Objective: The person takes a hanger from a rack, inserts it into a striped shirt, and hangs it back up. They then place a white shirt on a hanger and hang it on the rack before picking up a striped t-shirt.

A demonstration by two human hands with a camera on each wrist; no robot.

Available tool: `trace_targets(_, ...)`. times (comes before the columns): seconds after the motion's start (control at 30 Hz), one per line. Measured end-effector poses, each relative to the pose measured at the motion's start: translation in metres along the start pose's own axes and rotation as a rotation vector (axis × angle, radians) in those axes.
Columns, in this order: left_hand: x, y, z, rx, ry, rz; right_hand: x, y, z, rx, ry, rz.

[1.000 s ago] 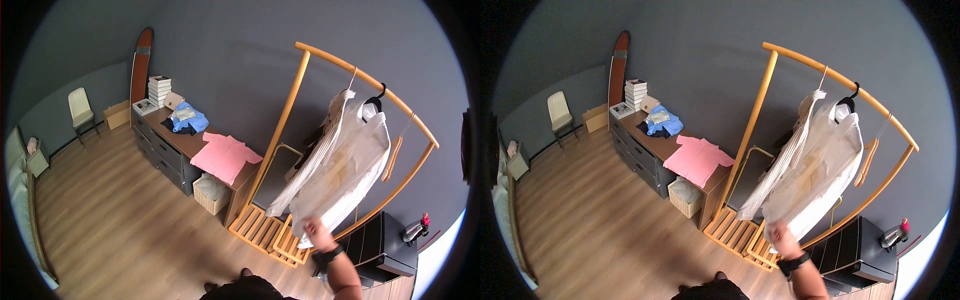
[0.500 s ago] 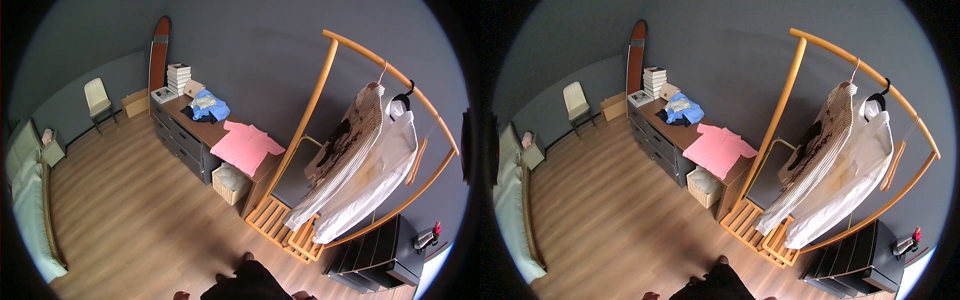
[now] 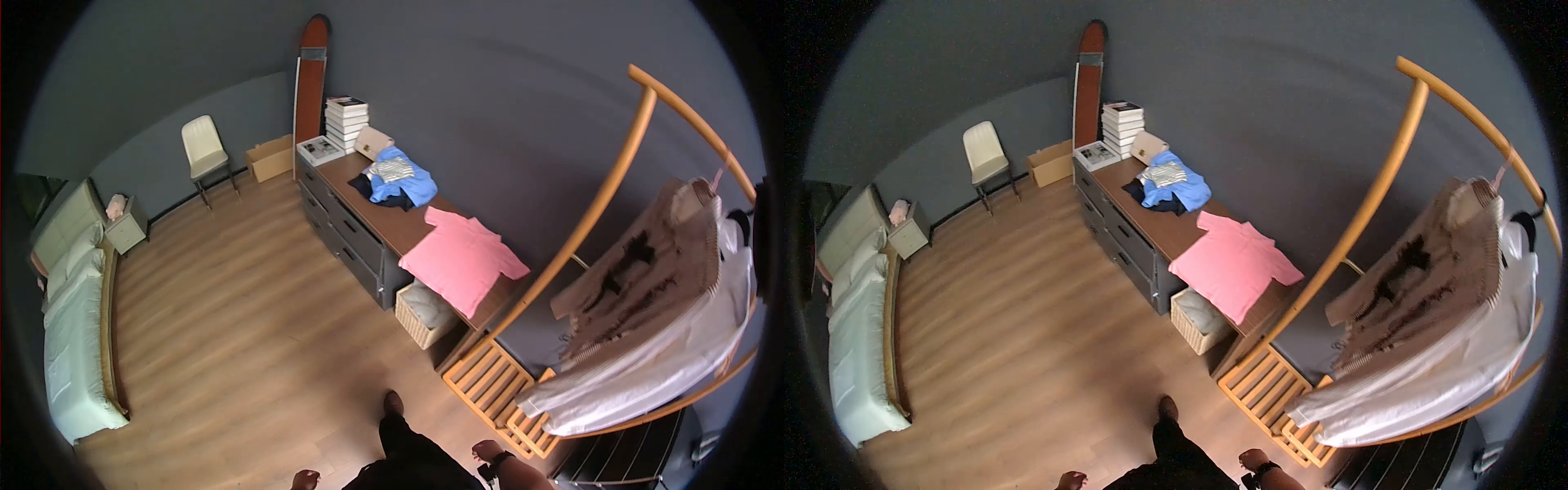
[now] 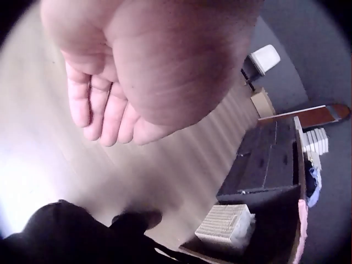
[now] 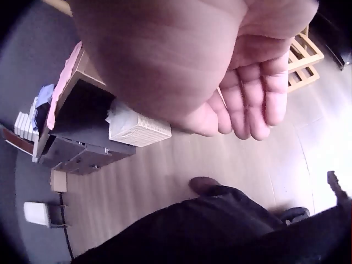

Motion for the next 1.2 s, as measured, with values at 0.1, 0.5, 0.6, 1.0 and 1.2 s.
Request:
trace_targets(0.1, -0.010, -0.014, -0.019, -0.107, 0.003, 0.075, -0.067, 0.007, 0.033, -0.142, -0.004, -0.137)
trace_targets(0.5, -0.070, -0.110, 0.079, 0.039, -0.049, 0.287, -0.240, -0.155, -0.081, -0.340, -0.072, 0.132)
trace_targets(0.6, -0.101, -0.127, 0.098, 0.179, -0.174, 0.269, -0.264, -0.154, -0.091, -0.037, -0.274, 0.053)
trace_targets(1.0, -0.275, -0.176, 0.112, -0.027, -0.119, -0.044, -0.288, -0.170, -0.124, -0.664, 0.384, 0.172)
trace_targets(1.2, -0.374, -0.257, 0.159, -0.050, -0.146, -0.096, -0.342, -0.242, -0.245, -0.182, -0.001, 0.202)
Point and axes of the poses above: each hand's wrist, its own x-axis away from the middle knuckle, its own y-axis out of the palm, z = x × y, the point moved 8 cm from there along -x, towards the middle knuckle, and after that the axes turned 13 degrees about -y, right-handed, at the moved point
